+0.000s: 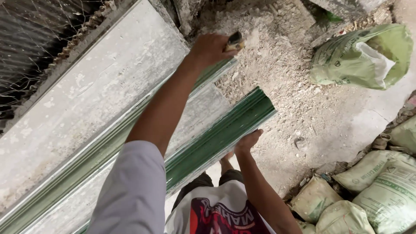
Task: Applying a liquid release agent or oil to decorative architectural moldings using a brush.
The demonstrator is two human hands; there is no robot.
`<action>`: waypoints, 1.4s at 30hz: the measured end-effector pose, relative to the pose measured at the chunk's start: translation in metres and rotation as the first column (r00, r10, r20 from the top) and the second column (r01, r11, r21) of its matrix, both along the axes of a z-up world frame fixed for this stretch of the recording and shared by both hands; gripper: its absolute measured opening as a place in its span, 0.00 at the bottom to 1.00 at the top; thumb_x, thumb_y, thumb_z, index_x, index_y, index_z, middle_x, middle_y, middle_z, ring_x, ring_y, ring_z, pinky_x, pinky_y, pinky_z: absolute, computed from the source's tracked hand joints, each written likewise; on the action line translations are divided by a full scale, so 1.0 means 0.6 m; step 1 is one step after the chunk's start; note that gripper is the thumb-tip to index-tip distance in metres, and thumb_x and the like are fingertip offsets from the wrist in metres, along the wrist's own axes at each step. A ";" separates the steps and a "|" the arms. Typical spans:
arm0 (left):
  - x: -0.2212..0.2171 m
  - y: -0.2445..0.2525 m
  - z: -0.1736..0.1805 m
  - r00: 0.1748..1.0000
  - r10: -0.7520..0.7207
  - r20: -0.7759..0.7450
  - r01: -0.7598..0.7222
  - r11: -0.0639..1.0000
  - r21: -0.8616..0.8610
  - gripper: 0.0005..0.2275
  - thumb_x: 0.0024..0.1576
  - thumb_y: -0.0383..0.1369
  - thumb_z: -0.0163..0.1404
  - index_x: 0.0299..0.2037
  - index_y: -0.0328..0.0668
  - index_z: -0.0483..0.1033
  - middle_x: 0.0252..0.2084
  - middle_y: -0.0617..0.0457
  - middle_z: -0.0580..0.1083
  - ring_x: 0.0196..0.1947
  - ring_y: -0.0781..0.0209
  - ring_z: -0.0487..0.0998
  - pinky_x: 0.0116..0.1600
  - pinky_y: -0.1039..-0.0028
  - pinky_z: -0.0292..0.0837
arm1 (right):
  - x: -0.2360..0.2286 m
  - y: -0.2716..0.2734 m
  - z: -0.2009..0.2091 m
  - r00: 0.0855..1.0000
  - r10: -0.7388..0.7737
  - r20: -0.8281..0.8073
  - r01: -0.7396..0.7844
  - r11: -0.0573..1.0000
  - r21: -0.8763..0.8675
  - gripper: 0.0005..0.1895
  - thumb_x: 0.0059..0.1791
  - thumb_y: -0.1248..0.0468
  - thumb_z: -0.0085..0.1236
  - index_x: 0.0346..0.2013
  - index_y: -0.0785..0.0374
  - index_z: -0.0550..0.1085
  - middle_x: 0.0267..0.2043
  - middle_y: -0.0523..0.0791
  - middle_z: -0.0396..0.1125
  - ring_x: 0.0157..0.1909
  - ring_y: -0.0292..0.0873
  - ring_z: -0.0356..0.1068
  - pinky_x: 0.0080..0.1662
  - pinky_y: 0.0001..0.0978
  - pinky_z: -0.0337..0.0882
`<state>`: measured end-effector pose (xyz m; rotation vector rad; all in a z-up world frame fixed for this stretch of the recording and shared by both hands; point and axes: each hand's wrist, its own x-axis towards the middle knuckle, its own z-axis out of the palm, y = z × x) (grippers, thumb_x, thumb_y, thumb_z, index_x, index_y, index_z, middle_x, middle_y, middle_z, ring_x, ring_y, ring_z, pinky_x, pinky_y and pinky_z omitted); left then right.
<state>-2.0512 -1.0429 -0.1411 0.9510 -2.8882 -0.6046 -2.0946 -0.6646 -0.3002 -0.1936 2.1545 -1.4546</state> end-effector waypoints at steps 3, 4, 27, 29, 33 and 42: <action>0.057 0.014 0.000 0.984 -0.101 0.149 0.110 0.992 -0.053 0.19 0.61 0.56 0.53 0.33 0.51 0.80 0.25 0.53 0.77 0.25 0.58 0.78 0.36 0.62 0.75 | 0.002 -0.022 0.046 0.997 -0.033 0.070 0.036 0.999 -0.038 0.24 0.61 0.53 0.31 0.49 0.74 0.66 0.48 0.55 0.72 0.45 0.49 0.72 0.52 0.42 0.72; 0.089 0.025 0.012 0.984 -0.095 0.154 0.103 0.993 -0.048 0.19 0.61 0.56 0.53 0.33 0.51 0.80 0.25 0.53 0.77 0.25 0.58 0.78 0.36 0.62 0.75 | 0.001 -0.016 0.047 0.997 -0.026 0.076 0.029 0.999 -0.033 0.24 0.61 0.53 0.31 0.49 0.74 0.66 0.48 0.55 0.72 0.45 0.49 0.72 0.52 0.42 0.72; 0.922 0.340 0.076 0.952 0.017 0.307 -0.011 1.000 -0.021 0.12 0.51 0.44 0.58 0.46 0.70 0.80 0.34 0.63 0.77 0.32 0.60 0.75 0.44 0.58 0.56 | 0.074 0.287 0.068 0.962 -0.250 0.108 0.268 0.940 -0.210 0.10 0.54 0.56 0.40 0.46 0.56 0.62 0.42 0.42 0.54 0.43 0.41 0.52 0.48 0.41 0.58; 1.005 0.364 0.080 0.952 0.004 0.306 -0.012 1.000 0.023 0.10 0.52 0.46 0.57 0.44 0.71 0.81 0.35 0.63 0.77 0.34 0.58 0.75 0.44 0.54 0.55 | 0.198 0.335 0.105 0.962 -0.254 0.103 0.270 0.945 -0.186 0.09 0.54 0.56 0.41 0.46 0.54 0.62 0.42 0.41 0.54 0.42 0.40 0.51 0.47 0.40 0.57; 1.171 0.428 0.118 0.848 -0.005 0.531 -0.049 0.995 0.087 0.12 0.60 0.54 0.53 0.41 0.64 0.82 0.32 0.56 0.78 0.36 0.53 0.78 0.47 0.53 0.59 | 0.401 0.432 0.190 0.968 -0.246 0.058 0.250 0.963 -0.100 0.11 0.52 0.54 0.42 0.47 0.50 0.64 0.44 0.37 0.58 0.44 0.36 0.55 0.47 0.36 0.61; 1.483 0.537 0.142 0.889 0.063 0.454 -0.167 0.967 0.193 0.14 0.57 0.51 0.53 0.51 0.71 0.80 0.31 0.56 0.78 0.38 0.52 0.78 0.58 0.43 0.57 | 0.734 0.552 0.322 0.987 -0.122 0.108 0.151 0.936 -0.318 0.15 0.56 0.57 0.51 0.56 0.53 0.66 0.56 0.42 0.65 0.55 0.44 0.65 0.55 0.46 0.68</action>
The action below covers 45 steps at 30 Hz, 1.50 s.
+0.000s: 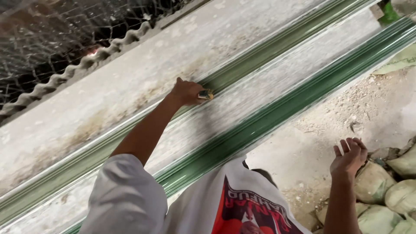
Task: Applying a liquid release agent or oil to decorative architectural moldings using a brush.
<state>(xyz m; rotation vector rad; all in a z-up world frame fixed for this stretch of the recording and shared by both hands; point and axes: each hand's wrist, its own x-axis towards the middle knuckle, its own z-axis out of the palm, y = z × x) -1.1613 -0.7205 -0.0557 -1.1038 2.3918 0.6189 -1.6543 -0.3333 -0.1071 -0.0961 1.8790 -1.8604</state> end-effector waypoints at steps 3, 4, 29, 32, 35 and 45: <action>0.107 0.034 -0.016 0.999 0.000 0.036 0.001 1.000 -0.028 0.17 0.55 0.52 0.55 0.54 0.68 0.80 0.36 0.56 0.79 0.42 0.52 0.78 0.58 0.41 0.57 | 0.101 0.083 -0.007 0.999 0.050 0.016 -0.050 0.999 -0.013 0.16 0.56 0.58 0.53 0.58 0.54 0.66 0.57 0.44 0.66 0.58 0.48 0.67 0.56 0.50 0.69; 0.152 0.033 -0.041 0.999 -0.005 0.034 0.007 0.999 -0.040 0.17 0.55 0.52 0.55 0.54 0.68 0.80 0.36 0.56 0.79 0.42 0.52 0.78 0.58 0.41 0.57 | 0.131 0.107 -0.018 0.999 0.044 0.014 -0.044 0.999 -0.025 0.16 0.56 0.58 0.53 0.58 0.54 0.66 0.57 0.44 0.66 0.58 0.48 0.67 0.56 0.50 0.69; 1.151 0.431 0.022 0.987 0.159 -0.004 -0.158 0.981 -0.113 0.19 0.56 0.49 0.56 0.58 0.75 0.74 0.53 0.62 0.78 0.56 0.54 0.76 0.60 0.32 0.56 | 1.305 0.123 0.071 0.389 0.877 -0.283 -0.860 0.456 0.232 0.13 0.59 0.62 0.48 0.58 0.60 0.71 0.49 0.49 0.67 0.42 0.38 0.61 0.44 0.28 0.66; 1.296 0.493 0.059 0.971 0.240 -0.020 -0.241 0.966 -0.094 0.19 0.57 0.46 0.55 0.59 0.78 0.73 0.55 0.65 0.77 0.57 0.57 0.76 0.63 0.29 0.52 | 1.524 0.076 0.117 0.186 0.969 -0.160 -0.919 0.230 0.319 0.20 0.56 0.55 0.51 0.60 0.60 0.70 0.53 0.51 0.67 0.43 0.42 0.63 0.46 0.34 0.66; 1.455 0.544 0.053 0.969 0.248 0.000 -0.247 0.966 -0.081 0.18 0.58 0.42 0.54 0.59 0.79 0.73 0.58 0.68 0.75 0.60 0.59 0.74 0.65 0.25 0.48 | 1.691 0.053 -0.042 -0.070 0.963 -0.260 -0.765 0.115 0.633 0.34 0.53 0.44 0.52 0.64 0.66 0.65 0.64 0.58 0.63 0.60 0.55 0.62 0.60 0.44 0.63; 1.877 0.702 0.085 0.977 0.211 0.021 -0.208 0.973 -0.097 0.20 0.56 0.36 0.55 0.58 0.74 0.73 0.63 0.73 0.70 0.64 0.64 0.68 0.66 0.22 0.41 | 1.907 0.026 -0.018 0.105 0.986 0.129 -0.337 -0.087 0.938 0.79 0.32 0.21 0.51 0.77 0.65 0.29 0.77 0.68 0.16 0.76 0.79 0.18 0.63 0.86 0.44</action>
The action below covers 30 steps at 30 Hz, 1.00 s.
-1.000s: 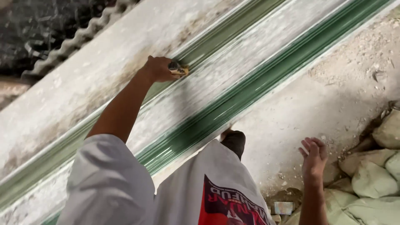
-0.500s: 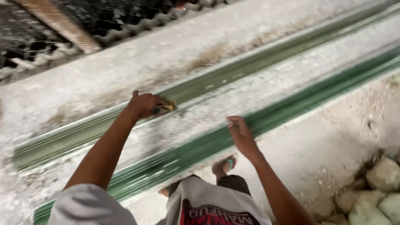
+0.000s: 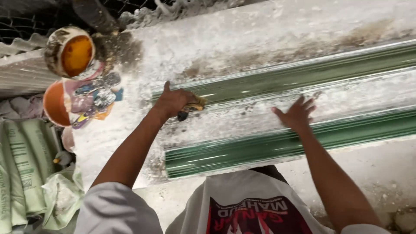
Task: Applying a liquid release agent or oil to decorative architectural moldings using a brush.
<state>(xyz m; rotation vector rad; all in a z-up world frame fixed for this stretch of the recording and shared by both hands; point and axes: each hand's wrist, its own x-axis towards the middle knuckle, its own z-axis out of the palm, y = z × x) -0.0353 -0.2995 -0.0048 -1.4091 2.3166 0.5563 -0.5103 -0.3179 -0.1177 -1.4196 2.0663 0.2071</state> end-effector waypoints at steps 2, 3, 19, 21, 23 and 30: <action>0.065 0.020 0.008 1.000 0.023 0.006 -0.024 1.000 0.015 0.20 0.56 0.36 0.56 0.58 0.75 0.73 0.61 0.74 0.70 0.64 0.65 0.68 0.68 0.23 0.39 | -0.009 -0.009 -0.007 1.000 0.003 -0.014 -0.002 0.999 0.047 0.80 0.31 0.20 0.49 0.76 0.67 0.29 0.77 0.68 0.16 0.76 0.79 0.18 0.62 0.86 0.45; 0.095 0.028 0.012 0.999 0.042 0.011 -0.043 0.999 0.024 0.21 0.55 0.36 0.56 0.59 0.75 0.73 0.60 0.74 0.71 0.64 0.66 0.68 0.70 0.24 0.38 | -0.016 -0.015 -0.011 1.000 0.002 -0.029 0.001 0.996 0.089 0.81 0.30 0.19 0.48 0.75 0.69 0.28 0.77 0.69 0.16 0.76 0.79 0.18 0.62 0.86 0.46; 0.314 0.073 0.067 0.911 0.411 0.017 -0.406 0.891 0.201 0.13 0.59 0.45 0.50 0.54 0.74 0.79 0.49 0.61 0.79 0.48 0.59 0.80 0.60 0.56 0.70 | -0.031 -0.018 -0.019 0.997 0.073 -0.036 -0.073 0.997 -0.010 0.85 0.28 0.19 0.55 0.75 0.76 0.33 0.76 0.72 0.23 0.75 0.78 0.19 0.69 0.72 0.33; 0.327 0.059 0.012 0.759 0.636 -0.141 -0.587 0.761 0.277 0.19 0.60 0.55 0.50 0.51 0.55 0.80 0.44 0.49 0.80 0.43 0.53 0.81 0.49 0.62 0.77 | -0.043 -0.018 -0.045 0.962 0.245 -0.118 -0.243 0.970 0.032 0.81 0.34 0.18 0.49 0.74 0.78 0.31 0.80 0.65 0.23 0.79 0.74 0.16 0.71 0.73 0.28; 0.283 0.039 -0.032 0.691 0.666 -0.280 -0.614 0.746 0.258 0.20 0.60 0.54 0.49 0.45 0.46 0.78 0.40 0.44 0.80 0.39 0.52 0.82 0.44 0.63 0.79 | -0.042 -0.017 -0.042 0.957 0.259 -0.127 -0.256 0.966 0.043 0.80 0.34 0.18 0.48 0.74 0.78 0.31 0.80 0.66 0.23 0.79 0.74 0.17 0.72 0.73 0.29; 0.068 -0.055 -0.069 0.735 0.471 -0.488 -0.532 0.847 0.017 0.20 0.59 0.49 0.53 0.34 0.37 0.82 0.32 0.34 0.78 0.34 0.37 0.80 0.42 0.53 0.76 | -0.022 0.001 -0.008 0.998 0.061 -0.021 -0.061 0.998 0.002 0.81 0.30 0.18 0.48 0.75 0.75 0.32 0.76 0.72 0.19 0.74 0.80 0.18 0.69 0.72 0.33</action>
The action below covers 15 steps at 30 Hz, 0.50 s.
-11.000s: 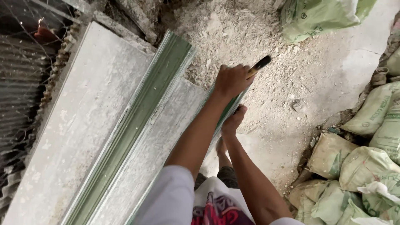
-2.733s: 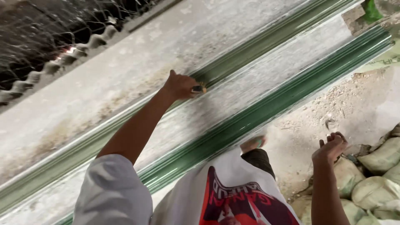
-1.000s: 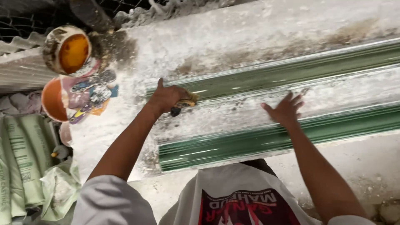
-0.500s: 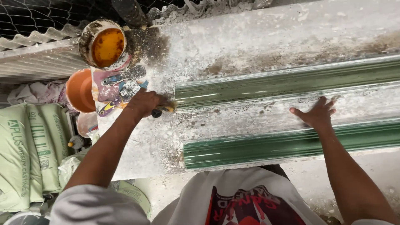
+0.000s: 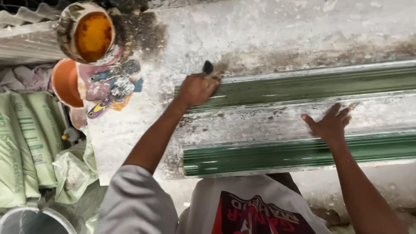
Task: Applying a liquid release agent or oil to decorative architectural moldings using a brush.
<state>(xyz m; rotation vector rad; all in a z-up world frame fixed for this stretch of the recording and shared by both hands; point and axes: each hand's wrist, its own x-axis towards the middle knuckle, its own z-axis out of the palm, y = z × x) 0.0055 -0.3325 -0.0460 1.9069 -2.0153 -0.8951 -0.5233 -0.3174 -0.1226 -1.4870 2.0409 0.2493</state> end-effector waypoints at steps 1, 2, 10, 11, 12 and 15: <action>-0.034 -0.010 -0.007 1.000 -0.009 -0.002 0.009 1.000 0.006 0.20 0.59 0.49 0.53 0.34 0.37 0.82 0.32 0.34 0.78 0.34 0.37 0.80 0.42 0.53 0.76 | -0.012 0.005 -0.016 1.000 -0.009 -0.002 0.009 1.000 0.006 0.81 0.30 0.18 0.48 0.75 0.75 0.32 0.76 0.72 0.19 0.74 0.80 0.18 0.69 0.72 0.33; -0.070 -0.027 -0.012 0.996 -0.011 -0.093 0.008 1.000 -0.029 0.19 0.59 0.49 0.52 0.36 0.38 0.82 0.34 0.35 0.79 0.35 0.36 0.80 0.43 0.53 0.76 | -0.025 0.004 -0.030 0.993 0.097 -0.066 -0.100 0.995 -0.031 0.79 0.36 0.18 0.47 0.75 0.78 0.34 0.75 0.75 0.23 0.75 0.83 0.23 0.69 0.74 0.37; -0.459 -0.156 -0.036 0.965 -0.159 -0.208 0.089 0.946 -0.312 0.16 0.60 0.45 0.48 0.43 0.45 0.85 0.39 0.40 0.80 0.35 0.39 0.81 0.41 0.52 0.77 | 0.037 -0.005 0.077 0.988 0.064 -0.137 -0.072 0.996 -0.053 0.75 0.35 0.19 0.51 0.76 0.72 0.44 0.76 0.71 0.34 0.73 0.80 0.42 0.59 0.74 0.60; -0.513 -0.173 -0.042 0.979 -0.135 -0.153 0.094 0.964 -0.250 0.18 0.60 0.47 0.47 0.40 0.43 0.84 0.39 0.41 0.80 0.35 0.39 0.81 0.42 0.52 0.77 | 0.032 -0.001 0.075 0.986 0.078 -0.146 -0.091 0.992 -0.082 0.73 0.36 0.21 0.54 0.75 0.72 0.46 0.75 0.71 0.36 0.73 0.78 0.43 0.60 0.74 0.60; -0.566 -0.195 -0.046 0.990 -0.112 -0.090 0.092 0.976 -0.196 0.19 0.60 0.49 0.47 0.37 0.41 0.82 0.38 0.41 0.81 0.35 0.40 0.82 0.42 0.53 0.78 | 0.028 -0.005 0.073 0.984 0.094 -0.153 -0.113 0.987 -0.119 0.72 0.37 0.22 0.58 0.75 0.73 0.49 0.74 0.71 0.39 0.72 0.77 0.45 0.60 0.73 0.60; -0.709 -0.246 -0.071 0.988 -0.153 0.025 0.155 0.967 -0.203 0.21 0.61 0.52 0.47 0.36 0.41 0.82 0.37 0.41 0.80 0.36 0.41 0.82 0.44 0.54 0.79 | 0.009 -0.007 0.093 0.985 0.137 -0.105 -0.152 0.977 -0.147 0.65 0.38 0.28 0.62 0.72 0.69 0.52 0.73 0.69 0.42 0.69 0.76 0.49 0.58 0.69 0.62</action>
